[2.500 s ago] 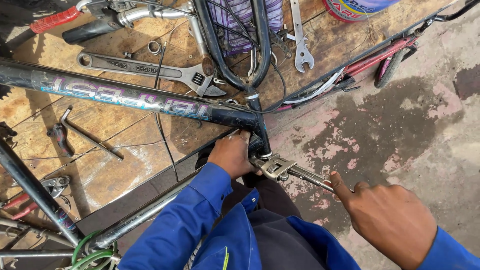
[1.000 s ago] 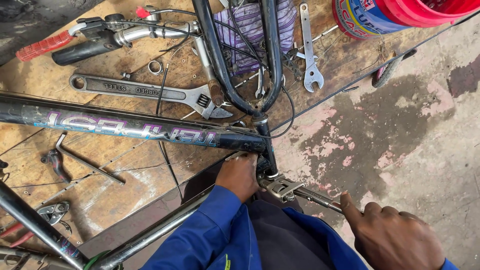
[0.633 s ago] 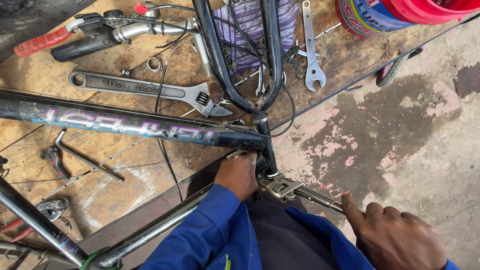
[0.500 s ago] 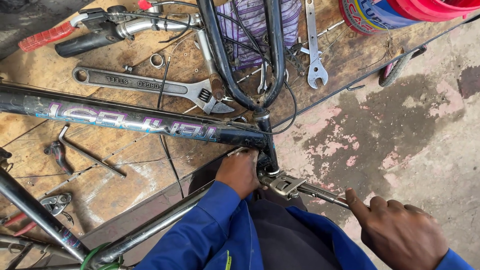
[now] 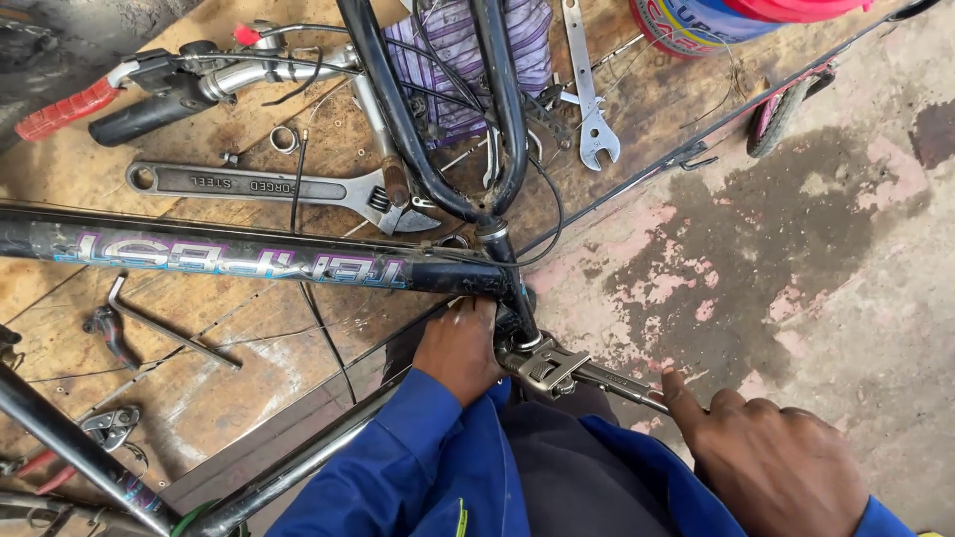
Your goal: Loosening and disassembling bicycle headset components using a pipe wrench and a smaller wrench.
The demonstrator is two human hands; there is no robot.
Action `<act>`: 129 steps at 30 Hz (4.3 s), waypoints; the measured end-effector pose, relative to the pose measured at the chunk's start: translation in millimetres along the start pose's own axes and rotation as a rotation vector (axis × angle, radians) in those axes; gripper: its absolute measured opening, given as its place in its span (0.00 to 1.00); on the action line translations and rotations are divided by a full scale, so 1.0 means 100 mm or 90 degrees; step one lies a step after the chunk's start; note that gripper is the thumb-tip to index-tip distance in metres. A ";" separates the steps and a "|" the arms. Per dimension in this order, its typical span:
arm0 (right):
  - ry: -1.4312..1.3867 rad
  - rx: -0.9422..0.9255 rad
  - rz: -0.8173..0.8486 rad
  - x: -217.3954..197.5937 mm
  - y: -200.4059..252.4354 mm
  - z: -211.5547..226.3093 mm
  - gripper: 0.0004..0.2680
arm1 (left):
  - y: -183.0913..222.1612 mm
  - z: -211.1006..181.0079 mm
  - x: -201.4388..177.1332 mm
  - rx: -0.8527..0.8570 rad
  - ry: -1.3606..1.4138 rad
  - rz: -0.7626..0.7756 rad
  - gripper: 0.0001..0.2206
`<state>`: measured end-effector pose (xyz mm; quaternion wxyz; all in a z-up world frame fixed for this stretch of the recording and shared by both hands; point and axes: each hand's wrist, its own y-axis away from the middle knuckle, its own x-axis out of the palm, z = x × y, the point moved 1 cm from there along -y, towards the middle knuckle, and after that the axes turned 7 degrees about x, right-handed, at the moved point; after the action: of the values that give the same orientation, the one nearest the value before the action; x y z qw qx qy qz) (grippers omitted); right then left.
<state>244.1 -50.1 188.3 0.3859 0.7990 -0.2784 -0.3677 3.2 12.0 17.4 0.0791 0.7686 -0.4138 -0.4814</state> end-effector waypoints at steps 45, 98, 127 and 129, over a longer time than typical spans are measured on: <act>-0.112 -0.056 0.041 -0.36 -0.19 -0.24 0.23 | -0.19 -0.28 0.18 0.480 -0.176 -0.257 0.10; -1.676 0.237 -0.945 -0.42 0.27 1.09 0.17 | -0.32 -0.02 -0.07 0.646 -0.199 -0.172 0.17; -1.717 0.461 -0.934 -0.30 0.06 0.97 0.20 | 0.43 0.13 0.98 -0.051 1.226 -0.027 0.07; -1.708 0.411 -0.908 -0.29 0.07 0.96 0.20 | 0.32 -0.11 0.71 -0.127 1.360 -0.061 0.11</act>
<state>149.3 -72.7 163.3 -0.5682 -0.0953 -0.0479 -0.8159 7.8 -62.0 -7.8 0.4437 0.7971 -0.0589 0.4054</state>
